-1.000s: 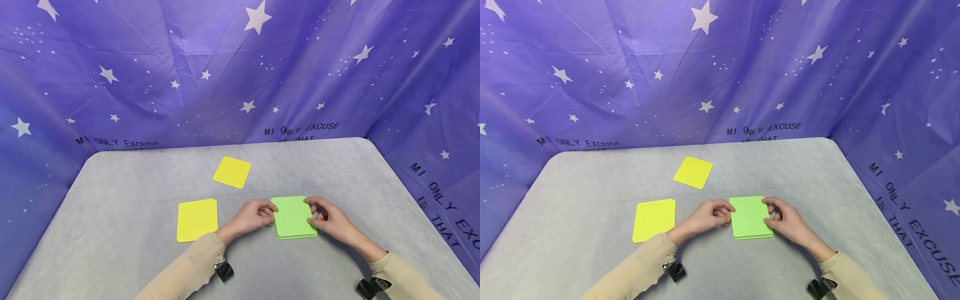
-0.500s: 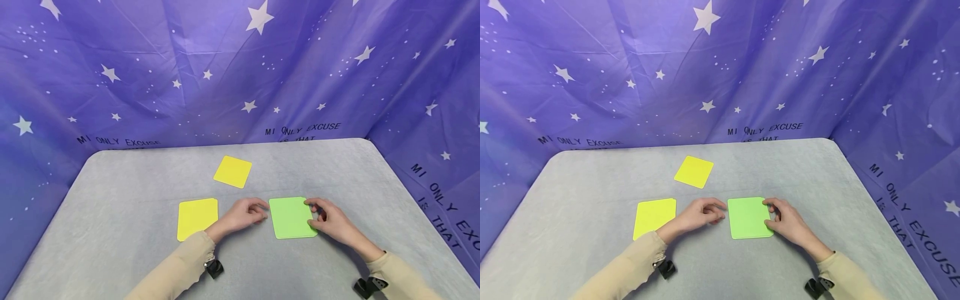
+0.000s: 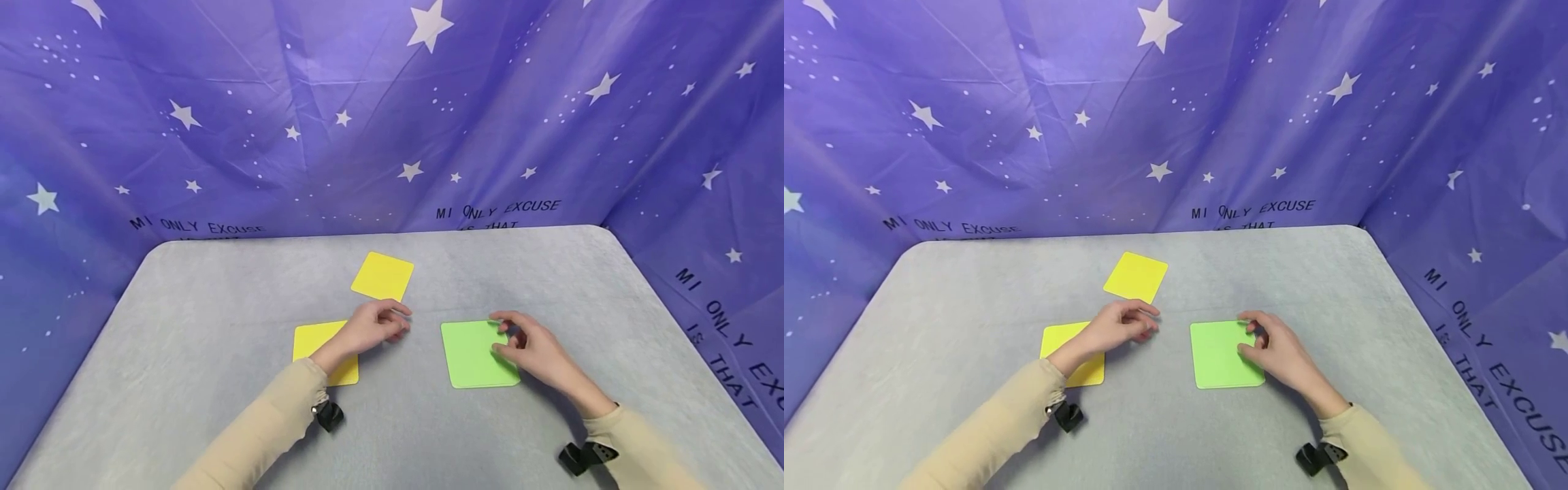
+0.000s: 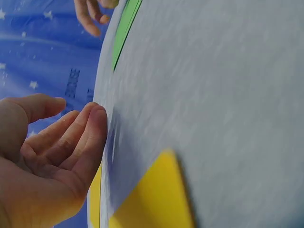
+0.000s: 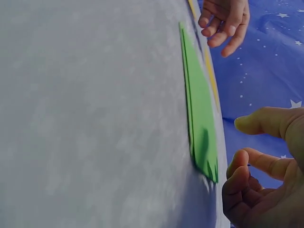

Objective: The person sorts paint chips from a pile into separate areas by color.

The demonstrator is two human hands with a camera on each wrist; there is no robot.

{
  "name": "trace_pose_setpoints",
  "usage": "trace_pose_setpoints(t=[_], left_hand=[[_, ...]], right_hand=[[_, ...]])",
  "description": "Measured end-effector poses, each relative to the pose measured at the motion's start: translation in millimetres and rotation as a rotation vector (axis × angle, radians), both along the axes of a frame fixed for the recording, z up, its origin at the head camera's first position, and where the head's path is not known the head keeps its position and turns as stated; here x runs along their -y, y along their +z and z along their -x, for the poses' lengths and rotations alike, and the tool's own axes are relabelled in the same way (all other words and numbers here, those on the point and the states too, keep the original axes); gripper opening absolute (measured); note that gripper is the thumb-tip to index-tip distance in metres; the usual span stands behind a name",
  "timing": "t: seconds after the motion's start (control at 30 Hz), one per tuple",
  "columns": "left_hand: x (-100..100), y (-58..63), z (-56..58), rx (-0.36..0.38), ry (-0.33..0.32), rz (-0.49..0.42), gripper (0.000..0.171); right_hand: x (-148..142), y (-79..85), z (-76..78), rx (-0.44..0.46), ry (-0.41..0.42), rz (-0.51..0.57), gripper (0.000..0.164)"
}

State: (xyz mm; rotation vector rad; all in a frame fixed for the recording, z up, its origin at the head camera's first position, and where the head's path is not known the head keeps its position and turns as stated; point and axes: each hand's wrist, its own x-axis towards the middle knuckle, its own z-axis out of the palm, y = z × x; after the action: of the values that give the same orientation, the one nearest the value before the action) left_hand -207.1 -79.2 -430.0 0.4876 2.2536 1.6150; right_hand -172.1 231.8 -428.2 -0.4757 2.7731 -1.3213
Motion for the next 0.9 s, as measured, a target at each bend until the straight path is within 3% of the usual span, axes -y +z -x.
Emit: trace_pose_setpoints(t=[0.4,0.6,0.9], left_hand=[[27,8.1,18.0,0.040,0.109,-0.042,0.029],[40,8.4,27.3,0.086,0.191,-0.129,0.033],[52,7.1,33.2,0.091,0.274,-0.145,0.035]], right_hand=[[30,4.8,13.0,0.136,0.013,0.238,0.046],[48,3.4,18.5,0.151,0.016,0.271,0.044],[73,2.3,27.5,0.187,0.068,0.303,0.048]])
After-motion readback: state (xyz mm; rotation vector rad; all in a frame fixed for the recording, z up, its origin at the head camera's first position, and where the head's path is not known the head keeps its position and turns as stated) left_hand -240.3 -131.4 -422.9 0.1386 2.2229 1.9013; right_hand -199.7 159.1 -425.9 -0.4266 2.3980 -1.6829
